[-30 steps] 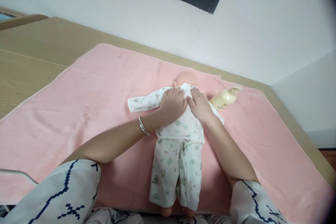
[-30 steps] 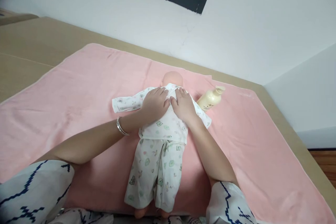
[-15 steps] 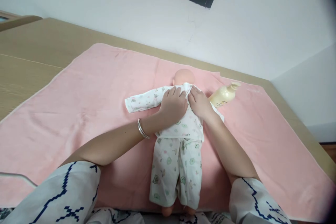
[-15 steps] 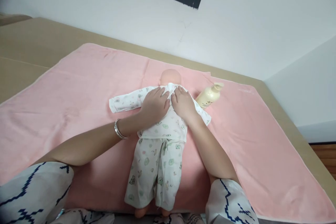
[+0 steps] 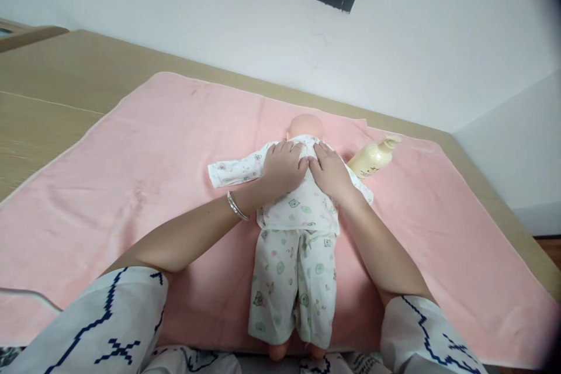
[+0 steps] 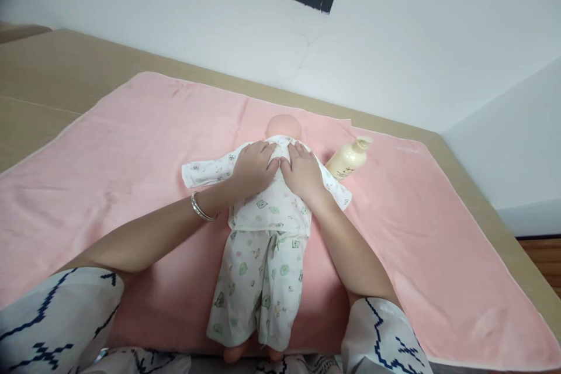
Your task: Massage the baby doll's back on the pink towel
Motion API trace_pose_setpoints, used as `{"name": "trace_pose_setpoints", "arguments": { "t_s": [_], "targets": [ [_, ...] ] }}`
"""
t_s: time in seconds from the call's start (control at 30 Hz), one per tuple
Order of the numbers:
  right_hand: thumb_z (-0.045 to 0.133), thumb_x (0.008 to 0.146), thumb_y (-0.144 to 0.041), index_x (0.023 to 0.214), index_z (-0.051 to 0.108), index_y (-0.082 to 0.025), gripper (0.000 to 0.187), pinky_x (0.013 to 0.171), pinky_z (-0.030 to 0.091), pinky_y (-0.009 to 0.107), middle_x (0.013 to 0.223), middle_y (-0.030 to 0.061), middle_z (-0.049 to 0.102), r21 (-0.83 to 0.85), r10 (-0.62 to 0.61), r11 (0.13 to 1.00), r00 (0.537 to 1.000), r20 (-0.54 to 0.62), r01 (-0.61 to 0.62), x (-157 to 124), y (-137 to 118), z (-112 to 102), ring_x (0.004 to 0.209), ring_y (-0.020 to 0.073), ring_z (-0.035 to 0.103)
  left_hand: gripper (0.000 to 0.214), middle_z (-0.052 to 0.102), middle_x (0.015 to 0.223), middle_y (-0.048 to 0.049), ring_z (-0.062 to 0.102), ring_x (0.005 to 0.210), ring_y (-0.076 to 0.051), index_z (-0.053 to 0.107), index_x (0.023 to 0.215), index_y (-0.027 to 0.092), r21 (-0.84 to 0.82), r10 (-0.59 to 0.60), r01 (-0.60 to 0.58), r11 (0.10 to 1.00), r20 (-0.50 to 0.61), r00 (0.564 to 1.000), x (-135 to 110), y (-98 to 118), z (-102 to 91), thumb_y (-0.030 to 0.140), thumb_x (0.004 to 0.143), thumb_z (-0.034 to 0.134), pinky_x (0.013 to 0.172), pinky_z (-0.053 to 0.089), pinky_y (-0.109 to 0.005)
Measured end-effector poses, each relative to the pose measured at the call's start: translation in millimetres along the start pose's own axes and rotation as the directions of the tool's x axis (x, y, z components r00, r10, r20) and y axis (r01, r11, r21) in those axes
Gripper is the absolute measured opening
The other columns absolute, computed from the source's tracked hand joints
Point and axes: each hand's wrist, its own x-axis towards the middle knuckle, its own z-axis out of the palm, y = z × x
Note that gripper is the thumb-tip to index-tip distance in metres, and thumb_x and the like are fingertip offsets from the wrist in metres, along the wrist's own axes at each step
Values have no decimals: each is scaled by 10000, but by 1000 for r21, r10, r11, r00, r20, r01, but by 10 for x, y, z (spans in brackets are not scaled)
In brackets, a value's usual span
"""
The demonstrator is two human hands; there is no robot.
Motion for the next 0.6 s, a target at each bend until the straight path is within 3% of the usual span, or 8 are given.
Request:
{"name": "trace_pose_setpoints", "arguments": {
  "t_s": [0.27,0.43,0.6],
  "targets": [
    [308,1011,-331,1481,458,-55,565,1227,280,577,1577,213,436,17,3,1000,1000,4,-3,-1,3,6,1512,339,349,352,666,1232,-148,576,1188,-316,596,1264,131,37,0,0,999,0,1000,-25,54,-47,269,1014,391,1044,412,-465],
    [404,990,-379,1349,578,-154,458,1166,392,510,1506,157,542,72,15,997,1000,-6,-14,-8,11,-83,1442,335,450,311,666,1226,-164,591,1164,-316,617,1165,139,34,16,-16,999,6,1000,-60,128,-99,260,1027,366,1012,433,-466],
    [412,990,-395,1268,616,-172,410,1094,448,458,1401,145,625,81,8,997,999,-35,-5,-18,6,-112,1304,326,569,214,688,1111,-119,615,1072,-293,630,1034,168,-11,-15,15,1000,5,1000,3,47,-80,255,981,441,976,450,-444]
  ]
}}
